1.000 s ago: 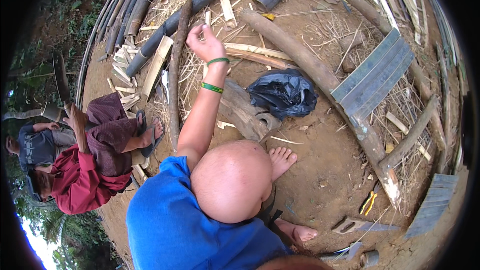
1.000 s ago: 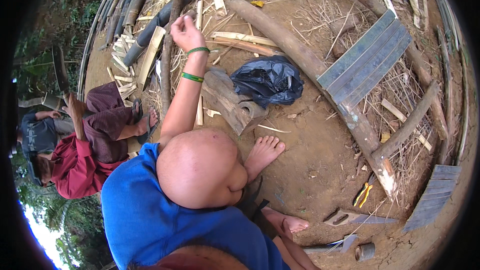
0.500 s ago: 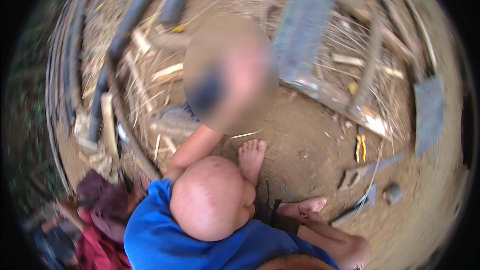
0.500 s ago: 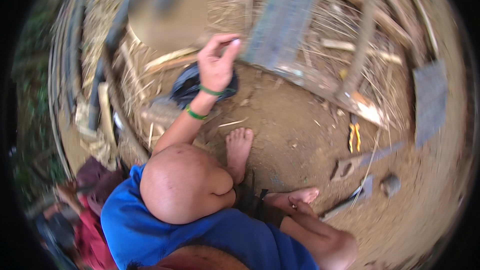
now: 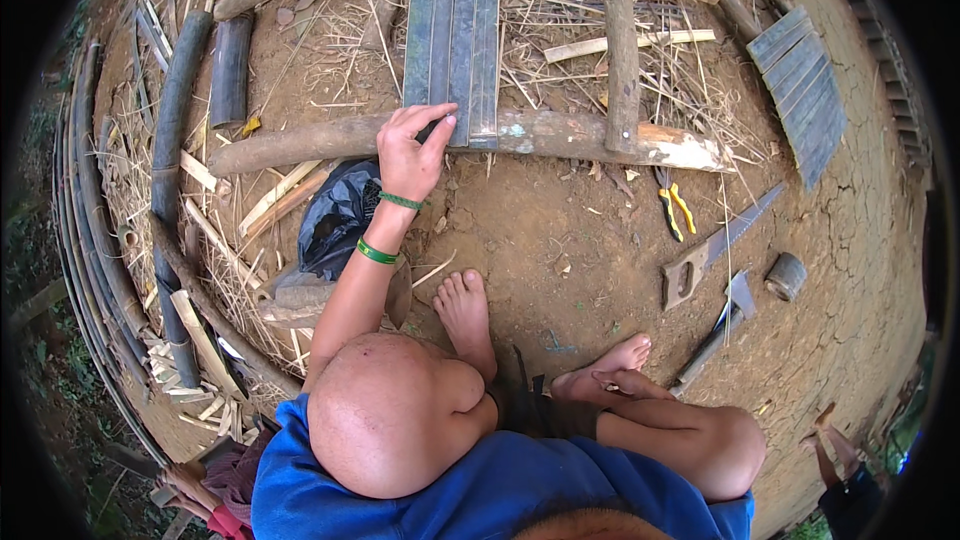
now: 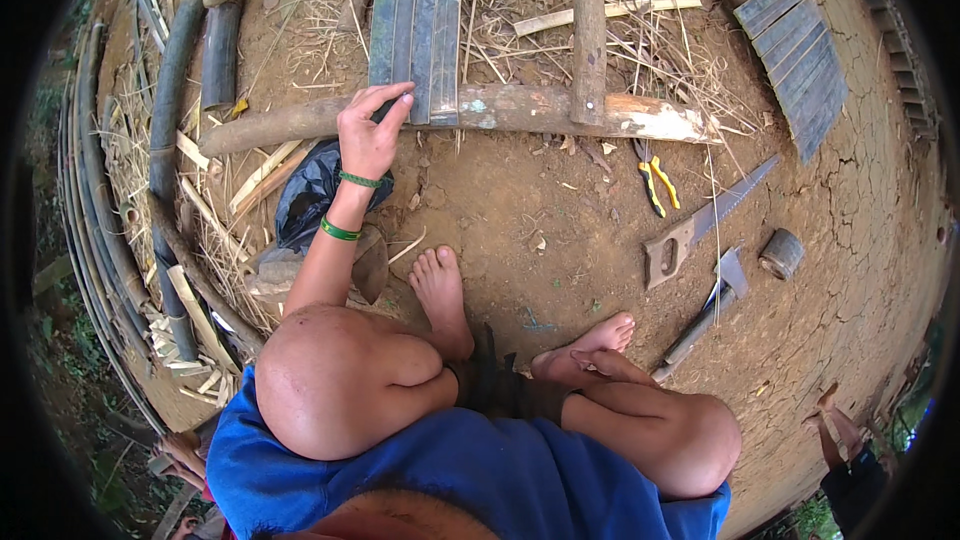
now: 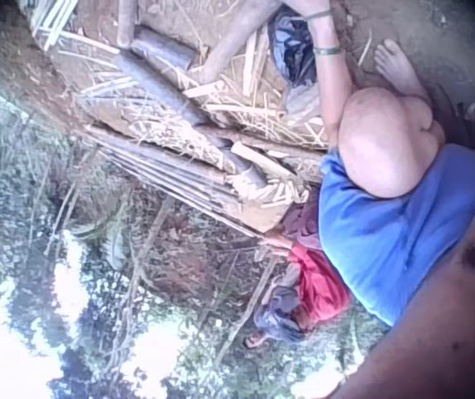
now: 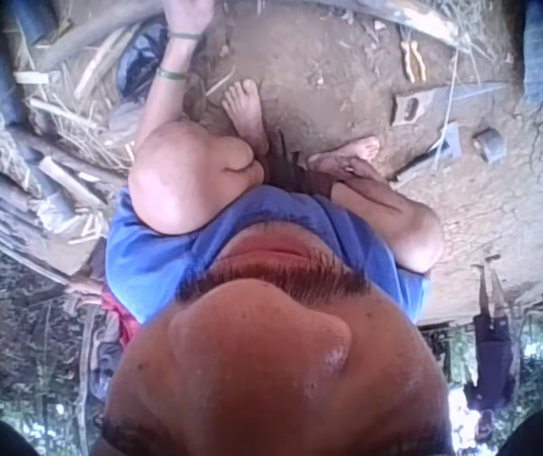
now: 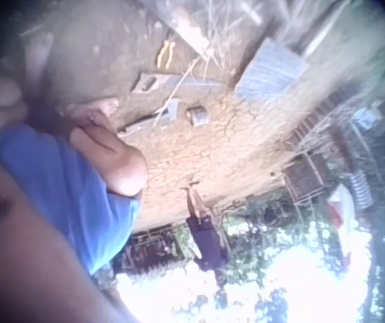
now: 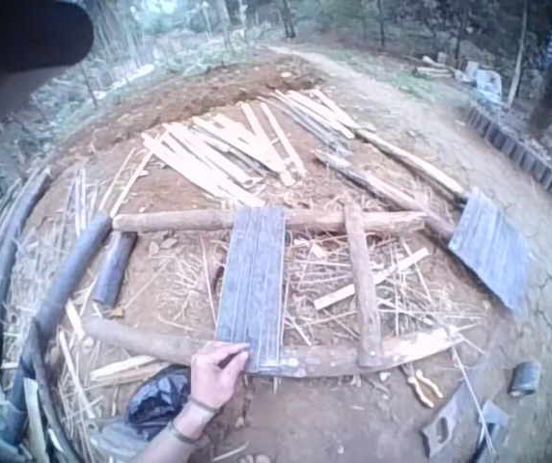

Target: The person sits on the ground and uses a hammer to drive nails into a wooden plank that is resting on a log frame. The person repeatedly picks up nails from a black plastic bag and hammers them into the wood.

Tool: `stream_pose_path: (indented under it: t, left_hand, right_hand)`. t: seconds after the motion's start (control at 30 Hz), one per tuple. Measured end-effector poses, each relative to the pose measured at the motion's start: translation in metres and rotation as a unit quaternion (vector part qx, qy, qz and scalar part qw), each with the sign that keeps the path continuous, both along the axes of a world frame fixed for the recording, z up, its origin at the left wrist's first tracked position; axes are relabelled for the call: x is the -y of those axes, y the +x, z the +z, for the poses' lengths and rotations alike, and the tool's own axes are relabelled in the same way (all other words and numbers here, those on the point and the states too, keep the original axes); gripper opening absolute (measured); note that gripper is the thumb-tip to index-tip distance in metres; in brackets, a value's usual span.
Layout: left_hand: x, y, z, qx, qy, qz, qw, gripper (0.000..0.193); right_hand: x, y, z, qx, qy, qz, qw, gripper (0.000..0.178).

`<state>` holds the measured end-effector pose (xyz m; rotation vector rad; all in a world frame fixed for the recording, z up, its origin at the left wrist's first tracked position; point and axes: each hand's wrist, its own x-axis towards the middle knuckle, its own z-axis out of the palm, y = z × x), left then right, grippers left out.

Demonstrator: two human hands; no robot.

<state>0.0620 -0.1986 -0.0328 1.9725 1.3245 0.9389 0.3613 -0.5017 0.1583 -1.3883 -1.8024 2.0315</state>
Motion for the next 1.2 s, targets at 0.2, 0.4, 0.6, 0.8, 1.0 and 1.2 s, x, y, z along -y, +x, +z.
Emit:
stream_pose_path:
  t: [0.2,0.4,0.6,0.8,1.0,1.2]
  left_hand:
    - [-0.001,-0.006,-0.009,-0.041,0.033,-0.015,0.998,0.017]
    - [0.001,-0.003,-0.013,-0.039,0.083,-0.016,0.996,0.017]
    - [0.005,0.001,-0.019,-0.063,0.133,-0.008,0.989,0.017]
    - [0.006,-0.002,-0.025,-0.053,0.088,0.02,0.994,0.02]
    - [0.002,-0.006,-0.024,-0.038,0.089,0.013,0.995,0.02]
    - [0.005,-0.006,-0.03,-0.039,0.116,0.0,0.993,0.019]
  right_hand:
    - [-0.01,0.001,0.007,0.005,0.03,0.023,0.999,0.022]
    - [-0.016,0.001,0.007,0.007,0.044,0.054,0.998,0.021]
    - [-0.023,-0.004,0.006,0.008,0.056,0.078,0.995,0.021]
    - [-0.037,-0.006,0.013,0.02,0.088,0.072,0.993,0.02]
    - [-0.044,-0.004,0.026,0.038,0.127,0.045,0.99,0.019]
    - [-0.044,0.008,0.046,0.084,0.179,-0.011,0.98,0.019]
